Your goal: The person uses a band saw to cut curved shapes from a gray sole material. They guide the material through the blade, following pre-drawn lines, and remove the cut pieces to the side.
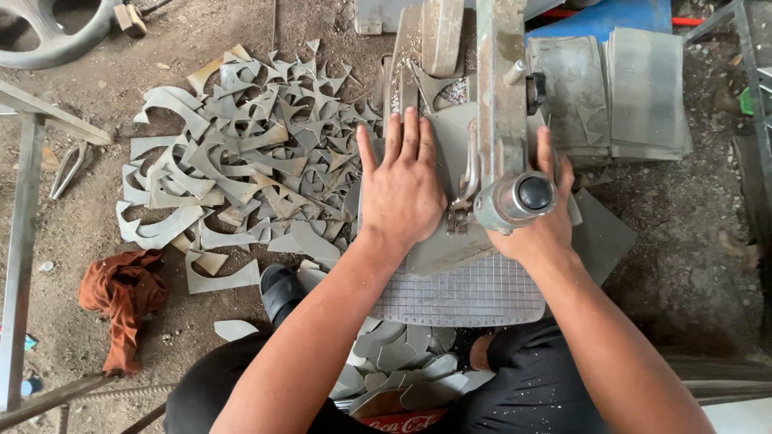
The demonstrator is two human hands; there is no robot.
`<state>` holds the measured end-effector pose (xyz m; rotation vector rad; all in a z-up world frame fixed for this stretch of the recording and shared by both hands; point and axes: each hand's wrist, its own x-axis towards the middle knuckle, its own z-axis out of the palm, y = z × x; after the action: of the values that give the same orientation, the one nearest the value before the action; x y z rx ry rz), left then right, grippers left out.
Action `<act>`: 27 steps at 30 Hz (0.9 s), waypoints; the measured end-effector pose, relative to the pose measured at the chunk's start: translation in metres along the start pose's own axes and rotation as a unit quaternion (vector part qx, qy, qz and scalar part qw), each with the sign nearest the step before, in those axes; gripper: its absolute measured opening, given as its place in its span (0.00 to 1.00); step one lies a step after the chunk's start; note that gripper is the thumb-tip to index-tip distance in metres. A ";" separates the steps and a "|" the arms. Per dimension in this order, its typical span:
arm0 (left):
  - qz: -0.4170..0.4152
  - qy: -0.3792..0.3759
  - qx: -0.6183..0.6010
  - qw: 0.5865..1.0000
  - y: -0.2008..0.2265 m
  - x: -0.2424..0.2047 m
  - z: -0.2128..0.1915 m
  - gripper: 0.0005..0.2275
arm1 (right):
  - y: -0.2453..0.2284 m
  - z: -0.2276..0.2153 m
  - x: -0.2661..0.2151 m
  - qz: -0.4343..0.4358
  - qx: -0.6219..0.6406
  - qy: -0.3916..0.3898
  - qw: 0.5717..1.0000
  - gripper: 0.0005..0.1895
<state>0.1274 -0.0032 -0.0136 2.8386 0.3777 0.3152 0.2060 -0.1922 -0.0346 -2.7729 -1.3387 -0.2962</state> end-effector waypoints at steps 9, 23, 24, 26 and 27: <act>-0.025 0.017 -0.007 1.000 -0.003 0.003 0.003 0.32 | 0.013 0.003 0.032 -0.070 0.151 0.072 0.983 0.33; -0.062 0.045 0.015 0.997 -0.007 0.012 0.007 0.28 | 0.006 0.001 0.069 -0.007 0.456 -0.006 0.890 0.30; -0.069 0.044 0.029 0.996 -0.008 0.012 0.007 0.28 | 0.005 0.002 0.074 0.012 0.542 -0.022 0.840 0.31; -0.083 0.040 0.056 0.994 -0.010 0.013 0.006 0.29 | 0.005 0.004 0.081 -0.011 0.570 -0.010 0.822 0.30; -0.087 0.040 0.055 0.994 -0.010 0.013 0.006 0.29 | 0.005 0.006 0.084 -0.053 0.513 0.018 0.857 0.27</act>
<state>0.1389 0.0084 -0.0201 2.8788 0.6756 0.3849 0.2620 -0.1305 -0.0245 -1.7806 -1.1367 0.2979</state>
